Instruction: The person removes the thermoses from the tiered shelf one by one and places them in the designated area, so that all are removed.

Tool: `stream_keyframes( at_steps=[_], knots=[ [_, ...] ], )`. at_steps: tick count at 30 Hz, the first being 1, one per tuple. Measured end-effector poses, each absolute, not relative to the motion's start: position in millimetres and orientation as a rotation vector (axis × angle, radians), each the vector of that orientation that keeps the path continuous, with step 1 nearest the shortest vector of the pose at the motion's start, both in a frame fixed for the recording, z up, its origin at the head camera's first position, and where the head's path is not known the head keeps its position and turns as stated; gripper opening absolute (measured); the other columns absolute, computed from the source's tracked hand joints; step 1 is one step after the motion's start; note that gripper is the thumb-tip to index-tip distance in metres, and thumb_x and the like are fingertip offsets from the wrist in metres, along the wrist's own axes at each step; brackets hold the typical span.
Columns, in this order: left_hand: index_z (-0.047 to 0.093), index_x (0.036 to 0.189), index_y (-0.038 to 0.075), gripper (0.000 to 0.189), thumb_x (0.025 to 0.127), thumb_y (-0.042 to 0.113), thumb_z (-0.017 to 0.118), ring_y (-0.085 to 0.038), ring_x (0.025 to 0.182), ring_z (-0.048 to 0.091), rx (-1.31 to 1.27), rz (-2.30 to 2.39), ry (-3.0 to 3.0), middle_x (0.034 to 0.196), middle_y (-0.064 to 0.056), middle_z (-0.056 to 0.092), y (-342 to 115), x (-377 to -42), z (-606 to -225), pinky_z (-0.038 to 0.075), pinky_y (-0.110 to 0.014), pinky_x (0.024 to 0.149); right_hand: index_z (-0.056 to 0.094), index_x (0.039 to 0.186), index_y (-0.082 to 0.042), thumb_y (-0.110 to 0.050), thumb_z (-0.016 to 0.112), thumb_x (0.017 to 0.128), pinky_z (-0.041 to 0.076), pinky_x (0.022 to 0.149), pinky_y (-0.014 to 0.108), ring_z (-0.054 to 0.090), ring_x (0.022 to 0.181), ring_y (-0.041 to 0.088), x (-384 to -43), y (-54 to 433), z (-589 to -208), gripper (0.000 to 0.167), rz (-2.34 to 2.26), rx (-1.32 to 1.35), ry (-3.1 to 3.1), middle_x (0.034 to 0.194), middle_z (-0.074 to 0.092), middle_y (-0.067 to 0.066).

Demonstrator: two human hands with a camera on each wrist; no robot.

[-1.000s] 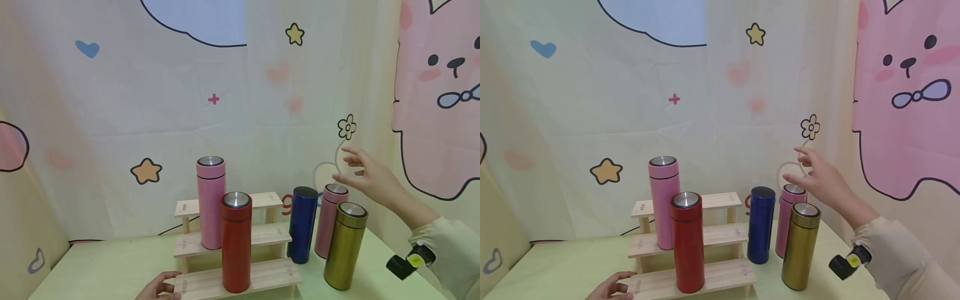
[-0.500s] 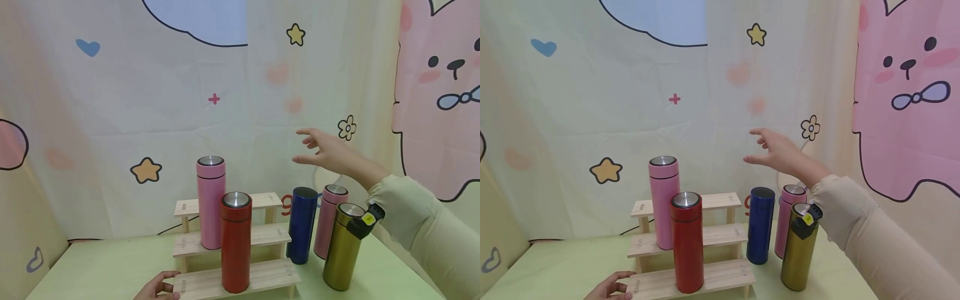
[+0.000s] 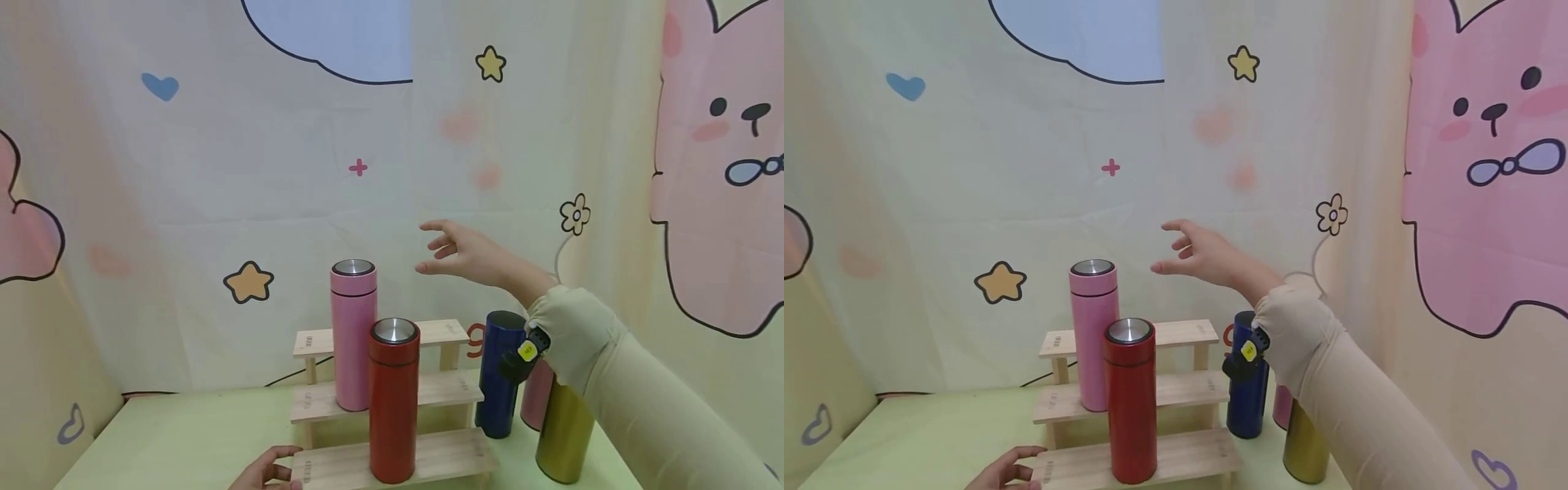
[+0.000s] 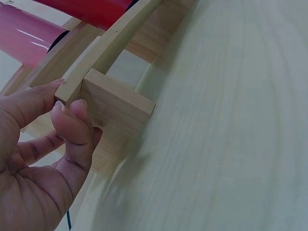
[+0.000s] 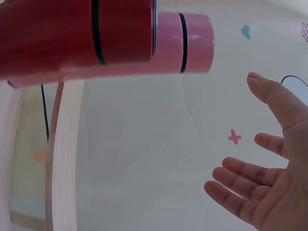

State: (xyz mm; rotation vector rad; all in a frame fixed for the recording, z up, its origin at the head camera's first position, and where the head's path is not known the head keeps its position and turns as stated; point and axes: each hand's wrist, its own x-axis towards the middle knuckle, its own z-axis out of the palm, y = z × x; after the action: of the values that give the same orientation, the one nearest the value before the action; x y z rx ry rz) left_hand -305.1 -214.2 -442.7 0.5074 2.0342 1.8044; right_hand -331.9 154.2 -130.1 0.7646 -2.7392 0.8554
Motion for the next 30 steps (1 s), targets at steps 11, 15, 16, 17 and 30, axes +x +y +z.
stream_keyframes(
  at_steps=[11, 15, 16, 17, 30],
  knots=[
    [0.022, 0.136, -0.019, 0.084, 0.088, 0.03, 0.071, -0.017, 0.09, 0.064, 0.527, 1.777, 2.104, 0.1, -0.01, 0.064, -209.1, -305.8, -446.5, 0.055, -0.035, 0.076, 0.031, 0.148, -0.022, -0.034, 0.07, 0.087, 0.046, 0.1, 0.048, 0.051, 0.128, 0.03, -339.1, 113.4, -146.4, 0.073, 0.975, 0.882, -2.76, 0.139, 0.051, 0.013],
    [0.024, 0.135, -0.019, 0.084, 0.087, 0.031, 0.072, -0.019, 0.088, 0.065, 0.536, 1.779, 2.106, 0.098, -0.009, 0.064, -207.2, -305.8, -447.8, 0.055, -0.035, 0.075, 0.032, 0.148, -0.022, -0.033, 0.07, 0.087, 0.047, 0.099, 0.047, 0.051, 0.128, 0.029, -342.3, 104.0, -155.1, 0.073, 1.023, 0.891, -2.779, 0.139, 0.051, 0.013],
    [0.024, 0.135, -0.019, 0.085, 0.087, 0.031, 0.072, -0.019, 0.088, 0.065, 0.539, 1.777, 2.11, 0.097, -0.008, 0.065, -206.7, -305.7, -448.1, 0.055, -0.035, 0.075, 0.032, 0.148, -0.022, -0.033, 0.071, 0.087, 0.048, 0.098, 0.046, 0.051, 0.128, 0.029, -342.9, 102.0, -157.4, 0.073, 1.039, 0.887, -2.787, 0.139, 0.051, 0.013],
    [0.024, 0.135, -0.019, 0.085, 0.086, 0.031, 0.073, -0.02, 0.088, 0.065, 0.541, 1.775, 2.113, 0.097, -0.008, 0.065, -206.2, -305.7, -448.5, 0.055, -0.035, 0.075, 0.032, 0.148, -0.022, -0.031, 0.071, 0.087, 0.049, 0.097, 0.045, 0.051, 0.127, 0.029, -343.6, 100.1, -159.6, 0.073, 1.06, 0.886, -2.792, 0.139, 0.051, 0.013],
    [0.027, 0.134, -0.019, 0.084, 0.086, 0.032, 0.073, -0.021, 0.088, 0.065, 0.537, 1.746, 2.148, 0.096, -0.007, 0.066, -201.4, -306.2, -447.4, 0.055, -0.036, 0.075, 0.031, 0.145, -0.016, -0.02, 0.073, 0.086, 0.055, 0.085, 0.038, 0.061, 0.11, 0.027, -349.8, 83.7, -179.6, 0.073, 1.227, 0.939, -2.742, 0.125, 0.06, 0.014]
  ],
)
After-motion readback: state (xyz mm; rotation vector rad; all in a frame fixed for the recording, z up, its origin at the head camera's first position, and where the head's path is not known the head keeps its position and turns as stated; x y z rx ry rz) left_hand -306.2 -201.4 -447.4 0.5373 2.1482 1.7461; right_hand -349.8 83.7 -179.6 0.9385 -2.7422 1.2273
